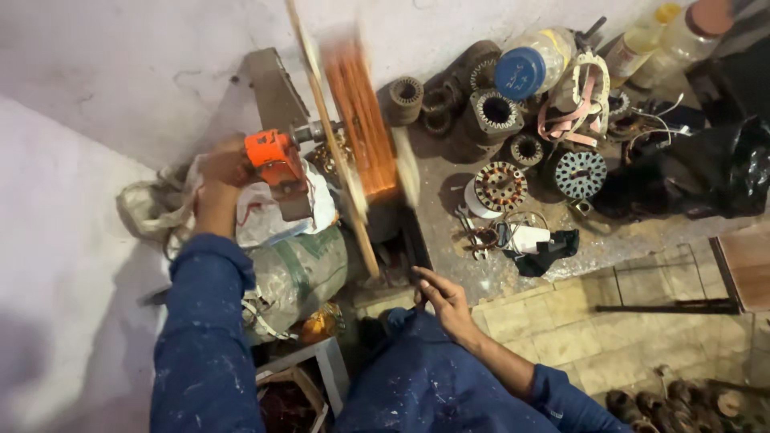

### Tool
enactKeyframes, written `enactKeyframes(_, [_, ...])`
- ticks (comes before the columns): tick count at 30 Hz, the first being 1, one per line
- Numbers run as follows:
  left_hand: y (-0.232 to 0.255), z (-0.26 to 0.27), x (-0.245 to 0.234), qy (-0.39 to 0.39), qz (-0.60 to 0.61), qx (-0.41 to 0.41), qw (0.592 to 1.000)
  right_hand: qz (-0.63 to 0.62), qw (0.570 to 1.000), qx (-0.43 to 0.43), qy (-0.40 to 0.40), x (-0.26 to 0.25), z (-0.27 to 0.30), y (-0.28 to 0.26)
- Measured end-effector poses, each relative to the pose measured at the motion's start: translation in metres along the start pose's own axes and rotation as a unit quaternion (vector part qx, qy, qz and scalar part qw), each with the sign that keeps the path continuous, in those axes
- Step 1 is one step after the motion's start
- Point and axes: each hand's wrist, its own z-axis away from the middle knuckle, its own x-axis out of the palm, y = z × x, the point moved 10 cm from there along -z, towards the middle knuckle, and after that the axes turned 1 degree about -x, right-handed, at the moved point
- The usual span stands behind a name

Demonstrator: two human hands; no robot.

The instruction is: The person operates a manual winding machine to wrap copper wire onto a wooden former, then removes the wound coil and shapes it by hand into a looped form on a workbench.

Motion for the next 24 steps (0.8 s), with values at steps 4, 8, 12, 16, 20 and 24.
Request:
enactKeyframes(4, [0.013, 0.072, 0.028, -0.098, -0.104, -0.063, 0.988, -0.02, 1.0, -0.004, -0.002, 0.001, -0.005, -0.005])
enactKeyframes(8, [0.051, 0.142, -0.032, -0.08, -0.055, -0.076, 0.992, -0.005, 1.0, -0.013, -0.002, 0.004, -0.003, -0.006])
enactKeyframes(12, [0.092, 0.159, -0.125, -0.09, -0.061, -0.042, 0.993, -0.011, 1.0, -0.003, -0.001, 0.003, -0.007, -0.005])
enactKeyframes(16, [0.119, 0.137, -0.215, 0.004, -0.09, 0.011, 0.996, -0.021, 1.0, 0.01, 0.004, 0.002, -0.009, -0.001])
enactKeyframes(20, [0.124, 0.097, -0.26, 0.102, -0.147, 0.076, 0.981, -0.025, 1.0, 0.001, -0.003, 0.003, -0.004, -0.001])
enactKeyframes(24, [0.109, 0.049, -0.261, 0.17, -0.174, 0.129, 0.961, -0.032, 0.999, 0.022, 0.0, 0.003, -0.002, 0.003])
